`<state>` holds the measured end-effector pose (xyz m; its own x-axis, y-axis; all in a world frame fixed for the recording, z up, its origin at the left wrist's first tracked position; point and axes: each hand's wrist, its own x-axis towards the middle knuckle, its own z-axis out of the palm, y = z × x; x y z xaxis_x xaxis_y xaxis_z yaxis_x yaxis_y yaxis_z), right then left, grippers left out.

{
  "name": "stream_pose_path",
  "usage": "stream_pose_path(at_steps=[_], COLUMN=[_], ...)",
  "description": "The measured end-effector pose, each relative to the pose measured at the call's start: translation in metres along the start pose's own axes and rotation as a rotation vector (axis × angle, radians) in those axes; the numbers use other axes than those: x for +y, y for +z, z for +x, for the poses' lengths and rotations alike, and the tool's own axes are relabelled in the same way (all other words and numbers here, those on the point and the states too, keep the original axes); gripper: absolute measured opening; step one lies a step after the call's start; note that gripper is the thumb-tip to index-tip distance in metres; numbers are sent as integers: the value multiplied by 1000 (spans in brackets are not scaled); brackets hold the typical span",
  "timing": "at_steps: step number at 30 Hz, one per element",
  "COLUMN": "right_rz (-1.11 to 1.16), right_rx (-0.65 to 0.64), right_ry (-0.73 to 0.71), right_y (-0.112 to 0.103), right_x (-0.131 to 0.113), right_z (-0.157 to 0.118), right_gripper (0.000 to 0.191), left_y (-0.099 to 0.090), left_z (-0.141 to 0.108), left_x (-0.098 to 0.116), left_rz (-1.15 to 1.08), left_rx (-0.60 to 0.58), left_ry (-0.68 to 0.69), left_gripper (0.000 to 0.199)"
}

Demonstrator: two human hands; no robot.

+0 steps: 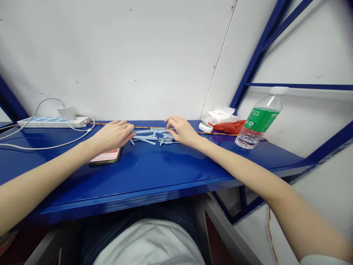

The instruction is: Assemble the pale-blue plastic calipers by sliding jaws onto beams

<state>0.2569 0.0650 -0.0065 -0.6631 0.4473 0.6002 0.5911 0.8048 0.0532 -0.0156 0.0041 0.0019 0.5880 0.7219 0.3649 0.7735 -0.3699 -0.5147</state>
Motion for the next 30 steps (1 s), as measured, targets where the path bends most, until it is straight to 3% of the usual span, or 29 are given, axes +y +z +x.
stream_pose_path(at_steps=[14, 24, 30], right_rz=[134, 105, 49], right_rx=[120, 90, 71], right_ry=[-106, -176, -241], right_y=[4, 0, -1], right_x=[8, -16, -20], right_z=[0, -1, -2], right_gripper=[9, 5, 12], left_y=[5, -10, -11], left_z=[-3, 2, 2], left_x=[-10, 17, 21], left_rz=[-109, -56, -32], left_rx=[77, 123, 78], left_ry=[25, 85, 93], left_gripper=[39, 35, 36])
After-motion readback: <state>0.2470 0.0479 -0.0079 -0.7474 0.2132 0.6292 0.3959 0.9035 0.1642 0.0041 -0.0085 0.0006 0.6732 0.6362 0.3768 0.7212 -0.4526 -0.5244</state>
